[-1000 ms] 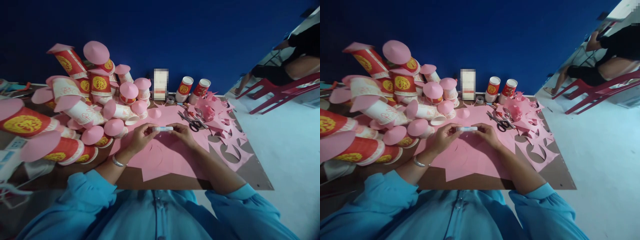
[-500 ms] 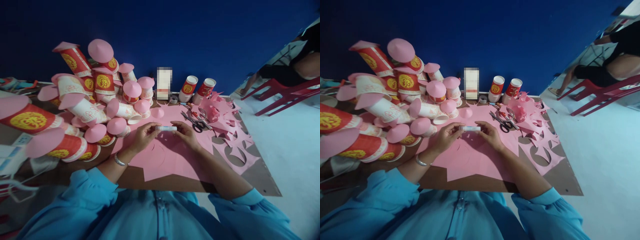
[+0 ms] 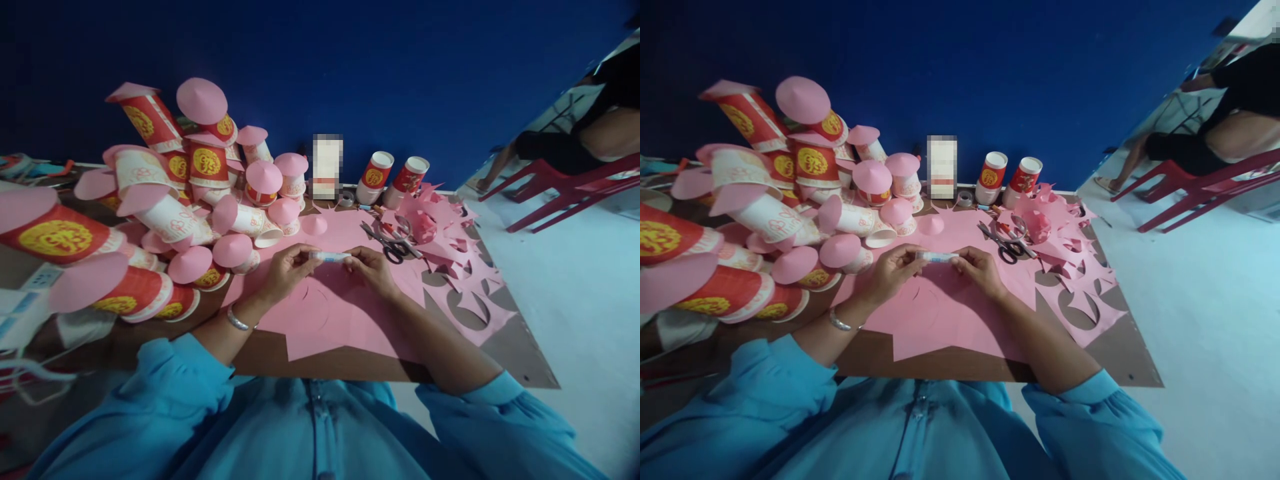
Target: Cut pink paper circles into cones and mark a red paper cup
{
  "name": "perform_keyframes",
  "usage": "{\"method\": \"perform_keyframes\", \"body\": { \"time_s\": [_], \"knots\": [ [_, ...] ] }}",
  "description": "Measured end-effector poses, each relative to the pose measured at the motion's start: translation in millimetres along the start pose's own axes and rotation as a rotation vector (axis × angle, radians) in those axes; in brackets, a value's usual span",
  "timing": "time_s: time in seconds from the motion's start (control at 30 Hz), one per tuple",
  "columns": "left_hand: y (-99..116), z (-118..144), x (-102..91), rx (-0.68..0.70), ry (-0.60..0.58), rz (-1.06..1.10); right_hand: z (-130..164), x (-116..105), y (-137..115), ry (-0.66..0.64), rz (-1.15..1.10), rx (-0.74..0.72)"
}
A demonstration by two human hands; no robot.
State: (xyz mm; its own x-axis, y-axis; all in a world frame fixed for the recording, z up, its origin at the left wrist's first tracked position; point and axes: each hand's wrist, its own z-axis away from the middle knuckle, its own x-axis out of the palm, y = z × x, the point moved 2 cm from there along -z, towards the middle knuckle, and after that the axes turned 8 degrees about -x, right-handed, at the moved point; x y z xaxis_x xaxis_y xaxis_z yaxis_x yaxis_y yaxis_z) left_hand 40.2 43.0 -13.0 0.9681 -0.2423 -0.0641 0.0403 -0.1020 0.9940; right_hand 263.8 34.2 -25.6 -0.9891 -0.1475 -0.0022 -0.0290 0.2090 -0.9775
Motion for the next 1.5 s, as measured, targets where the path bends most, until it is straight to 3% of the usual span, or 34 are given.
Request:
{"method": "perform_keyframes", "body": {
  "time_s": [0.47, 0.77, 0.97, 1.13, 1.5],
  "knots": [
    [1, 1, 0.9, 0.117, 0.024, -0.098, 2, 1, -7, -0.044, 0.094, -0.011],
    [2, -2, -0.9, -0.093, -0.015, 0.124, 2, 0, 4, -0.02, 0.148, -0.101],
    [6, -2, -2.8, -0.072, 0.02, 0.047, 3, 1, 9, -0.025, 0.107, -0.098],
    [3, -4, -2.2, -0.091, 0.005, 0.065, 3, 1, 4, 0.051, 0.103, -0.123],
    [-1, -6, -3.4, -0.131, -0.011, 0.014, 1, -5, -2, 0.002, 0.46, -0.357]
  ]
}}
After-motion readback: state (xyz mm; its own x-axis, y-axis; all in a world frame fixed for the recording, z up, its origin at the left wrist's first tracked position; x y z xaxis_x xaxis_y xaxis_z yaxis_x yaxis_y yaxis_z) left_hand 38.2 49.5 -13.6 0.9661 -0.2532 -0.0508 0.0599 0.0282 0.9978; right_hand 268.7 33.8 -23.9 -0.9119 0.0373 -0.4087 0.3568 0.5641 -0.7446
